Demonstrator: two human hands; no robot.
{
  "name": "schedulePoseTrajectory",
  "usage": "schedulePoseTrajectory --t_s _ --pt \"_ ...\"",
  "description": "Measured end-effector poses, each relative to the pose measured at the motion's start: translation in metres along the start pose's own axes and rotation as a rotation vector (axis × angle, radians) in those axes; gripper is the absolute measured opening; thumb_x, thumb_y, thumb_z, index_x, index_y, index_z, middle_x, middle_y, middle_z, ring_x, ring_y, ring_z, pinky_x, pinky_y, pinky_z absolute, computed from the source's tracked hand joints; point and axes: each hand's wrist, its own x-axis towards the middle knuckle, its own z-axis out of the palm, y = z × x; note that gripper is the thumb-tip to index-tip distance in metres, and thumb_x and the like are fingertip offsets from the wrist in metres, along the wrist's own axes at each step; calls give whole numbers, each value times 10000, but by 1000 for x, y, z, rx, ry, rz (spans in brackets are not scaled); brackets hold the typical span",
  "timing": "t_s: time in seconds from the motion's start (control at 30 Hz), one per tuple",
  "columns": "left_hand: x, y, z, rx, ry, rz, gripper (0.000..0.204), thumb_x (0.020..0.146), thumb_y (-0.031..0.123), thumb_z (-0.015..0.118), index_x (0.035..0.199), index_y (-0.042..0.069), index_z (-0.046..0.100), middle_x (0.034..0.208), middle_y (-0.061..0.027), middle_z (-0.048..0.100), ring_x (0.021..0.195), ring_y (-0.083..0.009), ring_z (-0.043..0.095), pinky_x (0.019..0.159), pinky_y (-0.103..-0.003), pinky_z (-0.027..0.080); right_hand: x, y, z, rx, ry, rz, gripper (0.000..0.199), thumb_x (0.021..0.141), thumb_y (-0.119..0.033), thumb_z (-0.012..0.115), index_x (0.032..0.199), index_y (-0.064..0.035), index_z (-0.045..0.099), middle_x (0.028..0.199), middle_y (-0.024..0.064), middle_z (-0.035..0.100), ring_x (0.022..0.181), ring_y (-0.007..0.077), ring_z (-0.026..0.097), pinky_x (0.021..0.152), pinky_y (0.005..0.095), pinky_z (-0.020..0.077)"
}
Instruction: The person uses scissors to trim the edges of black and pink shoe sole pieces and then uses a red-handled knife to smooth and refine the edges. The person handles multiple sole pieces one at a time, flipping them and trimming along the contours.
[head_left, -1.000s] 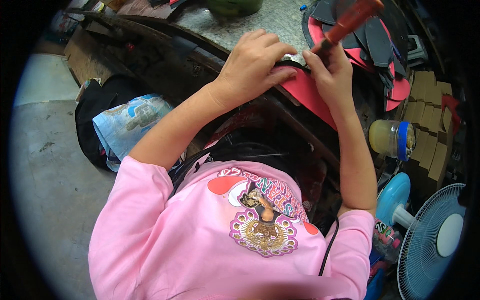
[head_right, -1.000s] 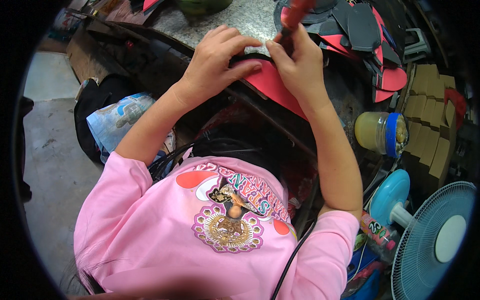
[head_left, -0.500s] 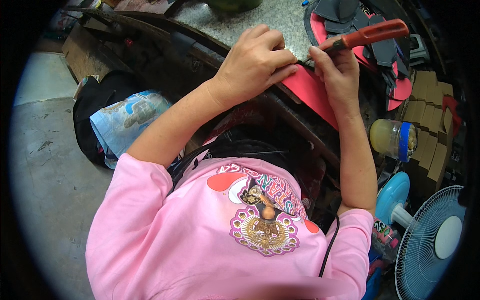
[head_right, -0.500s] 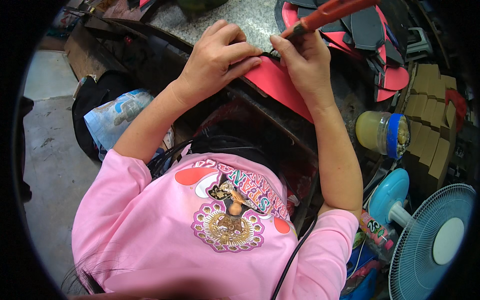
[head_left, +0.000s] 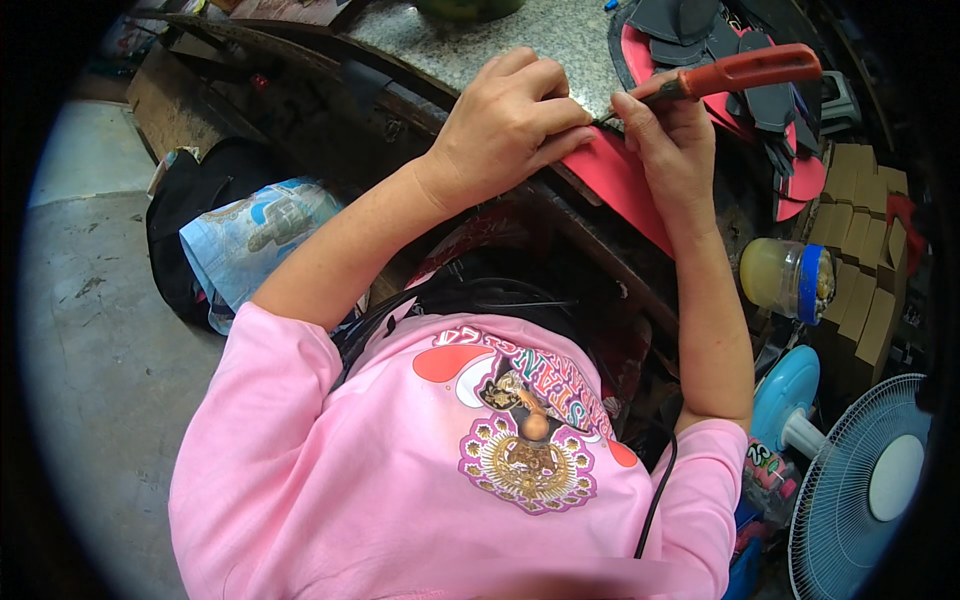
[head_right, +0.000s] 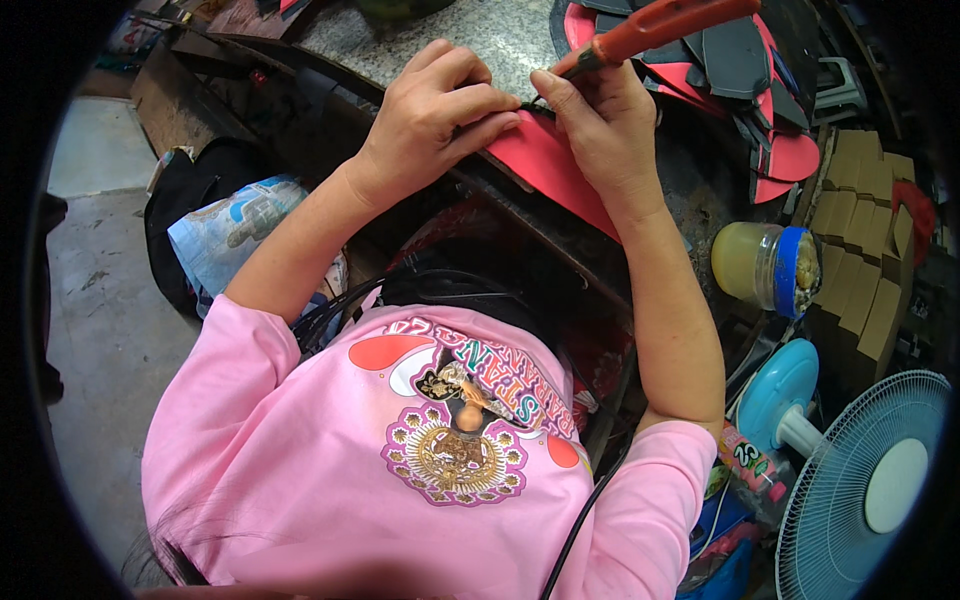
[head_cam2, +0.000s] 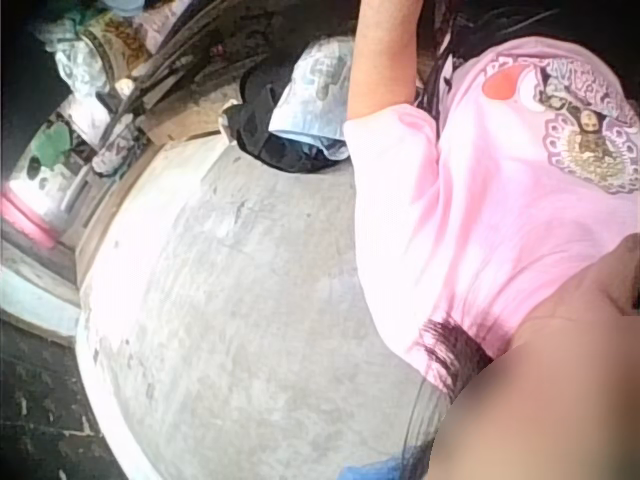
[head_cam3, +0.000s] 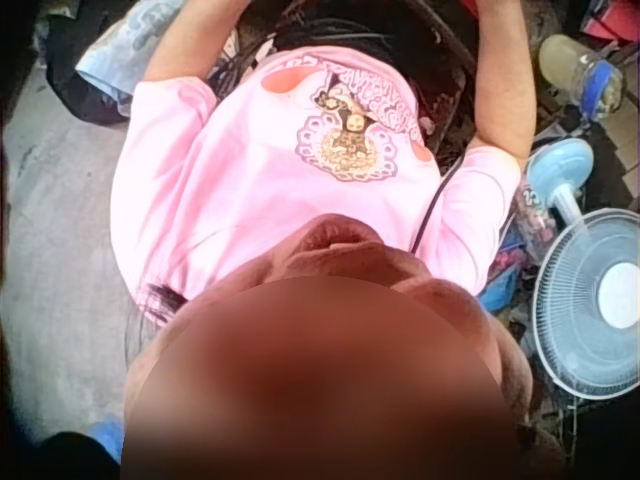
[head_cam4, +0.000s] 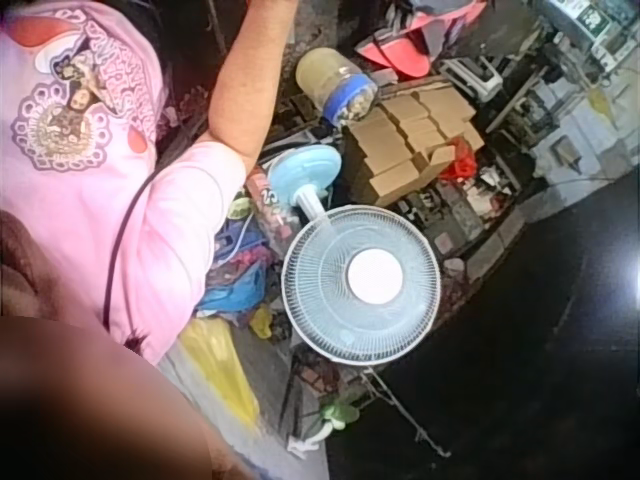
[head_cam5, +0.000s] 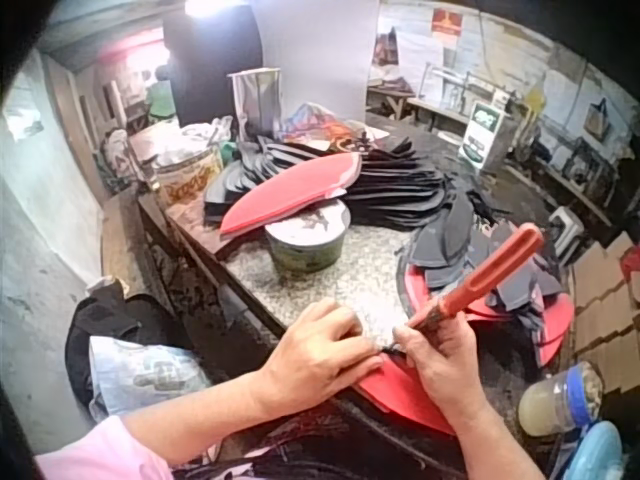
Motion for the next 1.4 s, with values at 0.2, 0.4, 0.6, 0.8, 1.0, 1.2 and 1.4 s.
schedulePoseTrajectory --t_s 0.2,0.4,0.6,0.8,1.0,1.2,1.4 --pt "-3 2 -7 74 21 -64 178 765 224 797 885 107 735 861 -44 604 822 -244 563 783 -370 460 -2 5 1 -342 -42 -263 151 893 -45 723 968 -40 592 786 -2 588 686 60 546 632 215 448" --pt "-6 2 -13 43 -38 -15 162 768 217 792 881 116 736 872 -20 631 851 -230 579 811 -371 457 0 1 1 22 -25 -12 122 917 -20 687 970 -73 591 833 -11 600 649 31 490 573 189 392" --pt "-7 2 -10 29 -35 -37 168 767 216 793 892 118 739 872 -22 632 853 -228 579 818 -361 455 0 1 0 63 -9 29 123 913 -13 690 964 -72 593 832 -16 603 651 29 495 575 185 398" --pt "-10 2 -12 66 20 -117 177 762 260 785 869 136 717 866 0 621 867 -215 569 844 -378 435 -3 4 5 -338 -70 -271 114 921 -1 679 958 -44 580 814 -27 574 698 32 515 632 192 429" --pt "-11 3 -17 155 -3 1 157 771 278 773 841 154 706 842 25 608 867 -199 567 877 -385 415 -1 -3 2 55 -31 23 118 918 1 681 960 -54 585 818 -32 572 659 26 476 595 189 393" --pt "-11 4 -18 152 -26 -39 165 776 268 779 883 151 731 864 6 620 856 -209 571 876 -380 417 0 3 6 -86 -82 -132 123 898 -28 718 973 -43 620 831 -12 618 727 55 577 659 200 468" --pt "-11 5 -15 148 -1 -52 163 780 291 770 848 152 721 832 8 607 854 -202 571 878 -385 405 -2 1 7 117 -1 -11 124 893 -45 733 963 -44 630 854 -7 655 726 83 632 664 206 501"
